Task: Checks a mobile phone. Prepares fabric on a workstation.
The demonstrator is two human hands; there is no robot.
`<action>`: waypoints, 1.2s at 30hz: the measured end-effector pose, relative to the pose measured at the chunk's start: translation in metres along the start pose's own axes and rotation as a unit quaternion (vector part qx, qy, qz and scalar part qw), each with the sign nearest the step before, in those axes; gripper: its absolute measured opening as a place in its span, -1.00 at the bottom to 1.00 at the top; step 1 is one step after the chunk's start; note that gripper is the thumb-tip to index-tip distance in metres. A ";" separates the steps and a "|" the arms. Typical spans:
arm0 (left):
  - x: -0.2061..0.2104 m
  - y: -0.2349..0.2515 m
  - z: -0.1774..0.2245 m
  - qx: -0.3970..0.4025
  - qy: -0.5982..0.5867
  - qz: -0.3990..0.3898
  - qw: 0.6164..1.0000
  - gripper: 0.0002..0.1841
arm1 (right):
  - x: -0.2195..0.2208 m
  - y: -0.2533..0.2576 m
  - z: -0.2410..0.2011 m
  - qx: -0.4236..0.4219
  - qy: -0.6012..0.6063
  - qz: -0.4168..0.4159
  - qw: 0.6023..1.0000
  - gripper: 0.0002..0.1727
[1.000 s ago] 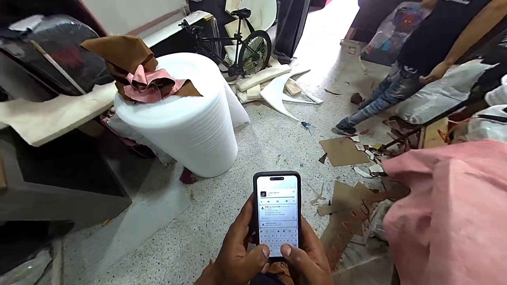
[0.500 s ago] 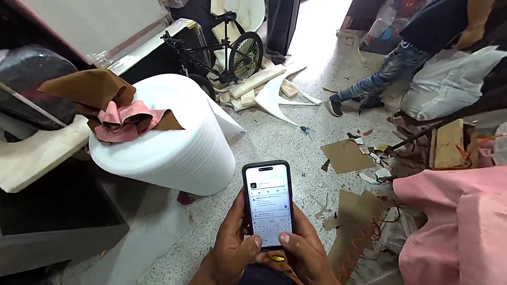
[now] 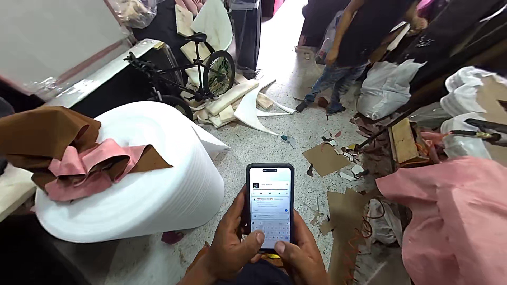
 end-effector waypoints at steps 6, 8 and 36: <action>-0.062 0.011 0.035 -0.010 -0.031 -0.041 0.999 -0.08 | 0.049 0.047 0.020 -0.001 0.003 0.049 0.999 -0.43; -0.083 0.011 0.044 -0.021 -0.072 -0.046 0.996 -0.04 | 0.067 0.060 0.028 0.007 -0.003 0.054 0.998 -0.41; -0.147 0.013 0.074 0.015 -0.053 0.013 0.998 -0.13 | 0.116 0.110 0.049 0.032 -0.040 -0.014 0.999 -0.27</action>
Point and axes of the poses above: each hand's wrist, its own y-axis towards the middle knuckle, its own x-axis out of the palm, z = x × y, the point moved 5 cm from there along y, towards the middle knuckle, and after that the axes turned 15 degrees about -y, right-handed, at the moved point
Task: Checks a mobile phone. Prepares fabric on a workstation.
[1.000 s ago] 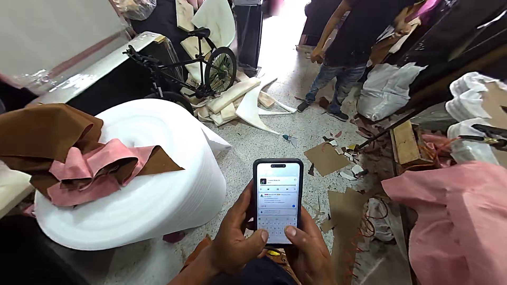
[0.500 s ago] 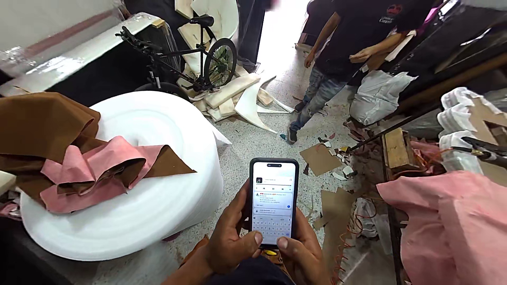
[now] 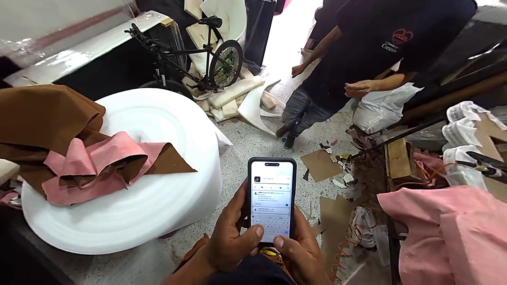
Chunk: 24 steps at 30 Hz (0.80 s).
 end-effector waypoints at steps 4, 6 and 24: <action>0.001 0.000 -0.001 -0.007 -0.002 -0.021 1.000 -0.11 | -0.003 -0.001 -0.002 0.000 -0.042 0.009 0.999 -0.29; 0.001 0.000 -0.002 -0.005 -0.010 -0.025 1.000 -0.10 | -0.004 -0.001 -0.002 0.003 -0.018 0.009 1.000 -0.35; -0.019 -0.007 0.020 0.021 0.013 -0.004 1.000 -0.21 | 0.024 0.009 0.007 0.028 -0.074 0.029 0.996 -0.23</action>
Point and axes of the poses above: each hand's wrist, its own y-axis towards the middle knuckle, its own x-axis out of the palm, z = x × y, the point moved 5 cm from there along y, towards the middle knuckle, and after that the axes turned 15 degrees about -y, right-handed, at the moved point
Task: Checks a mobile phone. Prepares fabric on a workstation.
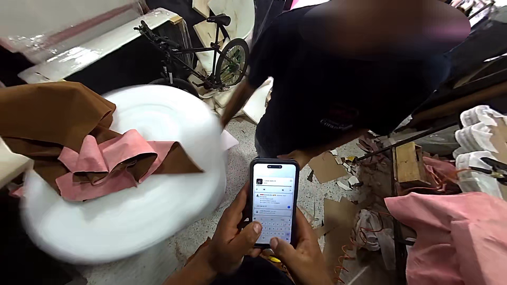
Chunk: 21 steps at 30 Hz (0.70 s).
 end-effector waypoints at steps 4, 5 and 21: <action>0.017 0.005 -0.002 -0.009 -0.024 -0.025 0.999 -0.16 | -0.011 -0.012 -0.010 -0.025 0.024 -0.010 0.999 -0.22; 0.025 0.003 -0.004 -0.019 -0.032 -0.034 0.999 -0.13 | -0.015 -0.019 -0.014 -0.025 0.021 0.004 0.999 -0.24; 0.201 -0.123 -0.070 0.083 0.074 0.039 0.993 0.02 | -0.108 -0.190 -0.035 -0.018 0.088 -0.140 0.986 -0.28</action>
Point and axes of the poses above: each hand's wrist, its own y-axis towards the middle knuckle, its own x-axis out of the palm, z = x × y, the point moved 5 cm from there along y, towards the middle knuckle, and after that the axes turned 15 degrees about -y, right-handed, at the moved point
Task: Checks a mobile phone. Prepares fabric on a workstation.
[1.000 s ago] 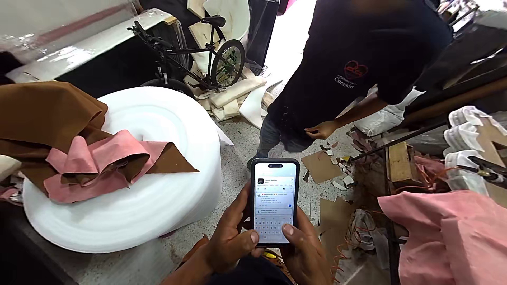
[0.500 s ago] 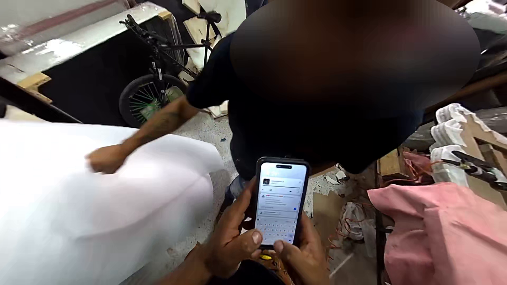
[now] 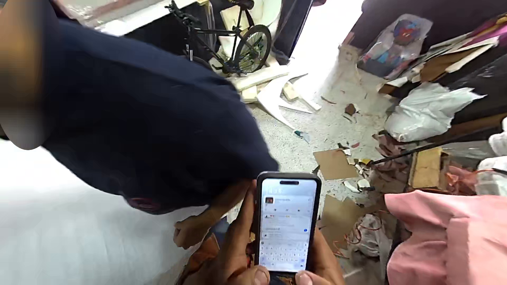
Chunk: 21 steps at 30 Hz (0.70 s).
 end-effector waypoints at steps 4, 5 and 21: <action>0.032 -0.024 -0.007 -0.020 0.012 0.016 1.000 0.06 | -0.010 -0.036 0.004 0.003 0.082 -0.010 0.997 -0.29; 0.036 -0.027 -0.007 -0.014 0.020 0.015 1.000 0.05 | -0.011 -0.041 0.002 0.003 0.086 -0.014 0.996 -0.30; 0.053 -0.059 0.016 0.008 0.082 0.061 0.995 0.00 | 0.005 -0.055 -0.008 0.009 0.105 -0.084 0.991 -0.36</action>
Point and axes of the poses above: each hand's wrist, its own y-axis towards the middle knuckle, its own x-axis out of the palm, z = x × y, the point moved 5 cm from there along y, towards the middle knuckle, and after that the axes turned 15 degrees about -y, right-handed, at the moved point
